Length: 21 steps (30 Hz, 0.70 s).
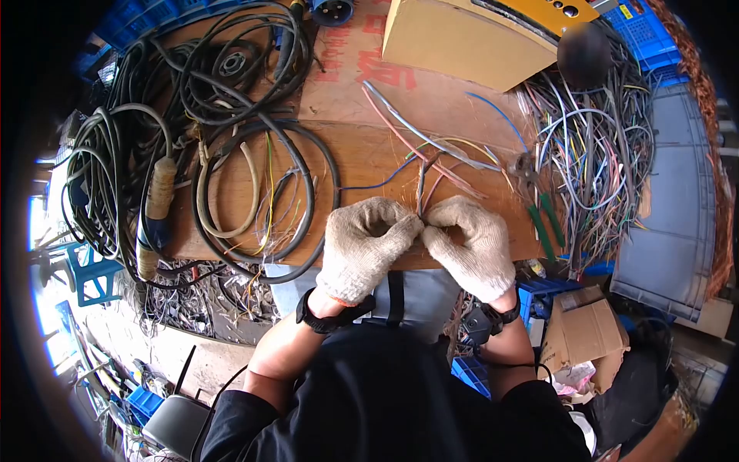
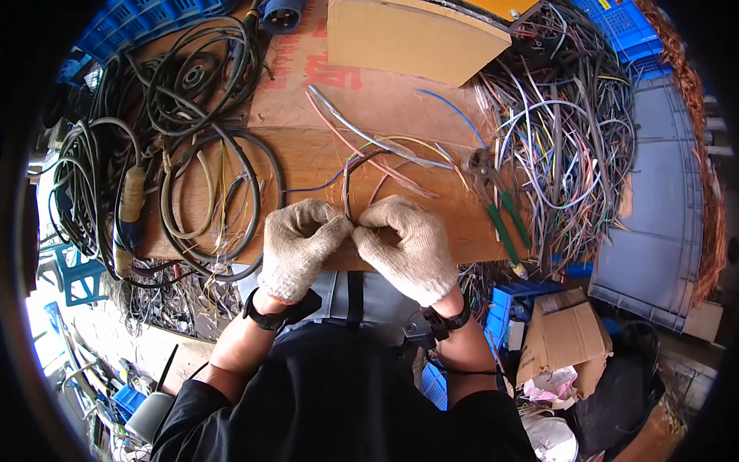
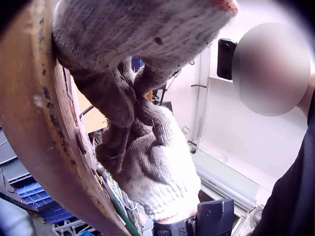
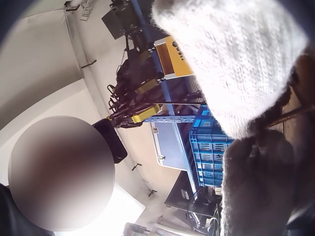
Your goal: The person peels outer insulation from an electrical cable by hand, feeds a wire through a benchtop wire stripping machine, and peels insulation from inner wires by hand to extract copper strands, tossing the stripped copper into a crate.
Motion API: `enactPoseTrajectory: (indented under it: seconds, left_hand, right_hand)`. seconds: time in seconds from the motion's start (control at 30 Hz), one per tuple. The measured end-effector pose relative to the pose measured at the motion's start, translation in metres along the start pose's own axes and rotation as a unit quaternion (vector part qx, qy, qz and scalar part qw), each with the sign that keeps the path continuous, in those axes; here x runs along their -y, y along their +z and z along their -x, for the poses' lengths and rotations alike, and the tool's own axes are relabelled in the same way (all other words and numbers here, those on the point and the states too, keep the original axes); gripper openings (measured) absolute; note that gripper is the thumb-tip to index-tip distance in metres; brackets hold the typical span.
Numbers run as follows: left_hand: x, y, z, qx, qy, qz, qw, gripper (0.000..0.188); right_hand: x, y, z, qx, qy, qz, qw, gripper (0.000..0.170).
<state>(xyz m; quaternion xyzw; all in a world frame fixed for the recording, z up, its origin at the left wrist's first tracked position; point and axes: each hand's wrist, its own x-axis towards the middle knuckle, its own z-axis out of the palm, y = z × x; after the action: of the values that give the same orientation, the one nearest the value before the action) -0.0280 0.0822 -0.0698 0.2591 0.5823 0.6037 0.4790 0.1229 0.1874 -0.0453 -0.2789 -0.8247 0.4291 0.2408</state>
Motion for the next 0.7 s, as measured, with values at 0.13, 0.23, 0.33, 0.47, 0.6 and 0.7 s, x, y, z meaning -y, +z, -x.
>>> enactPoseTrajectory:
  seconds: [0.13, 0.23, 0.33, 0.47, 0.6, 0.7]
  left_hand:
    - [0.001, 0.006, 0.001, -0.035, 0.002, -0.009, 0.999, 0.012]
    - [0.001, 0.004, 0.0, -0.033, -0.006, 0.0, 0.999, 0.013]
    - [-0.001, 0.0, 0.0, -0.015, -0.012, 0.014, 1.0, 0.013]
    - [0.003, -0.002, 0.0, 0.009, -0.024, 0.041, 0.999, 0.013]
    - [0.006, 0.005, 0.004, 0.004, 0.03, 0.008, 0.999, 0.013]
    - [0.006, 0.008, 0.007, 0.004, 0.042, -0.045, 0.998, 0.012]
  right_hand:
    - [0.003, 0.004, 0.002, -0.006, 0.058, -0.014, 0.998, 0.012]
    - [0.004, 0.007, 0.003, -0.008, 0.109, -0.05, 0.993, 0.011]
    - [0.01, 0.007, 0.002, 0.007, 0.174, -0.095, 0.98, 0.009]
    - [0.005, 0.004, 0.003, 0.01, 0.2, -0.183, 0.963, 0.007]
    - [0.004, -0.002, 0.001, -0.003, 0.128, -0.114, 0.985, 0.008]
    - [0.004, -0.006, -0.004, 0.023, 0.033, -0.003, 0.999, 0.008]
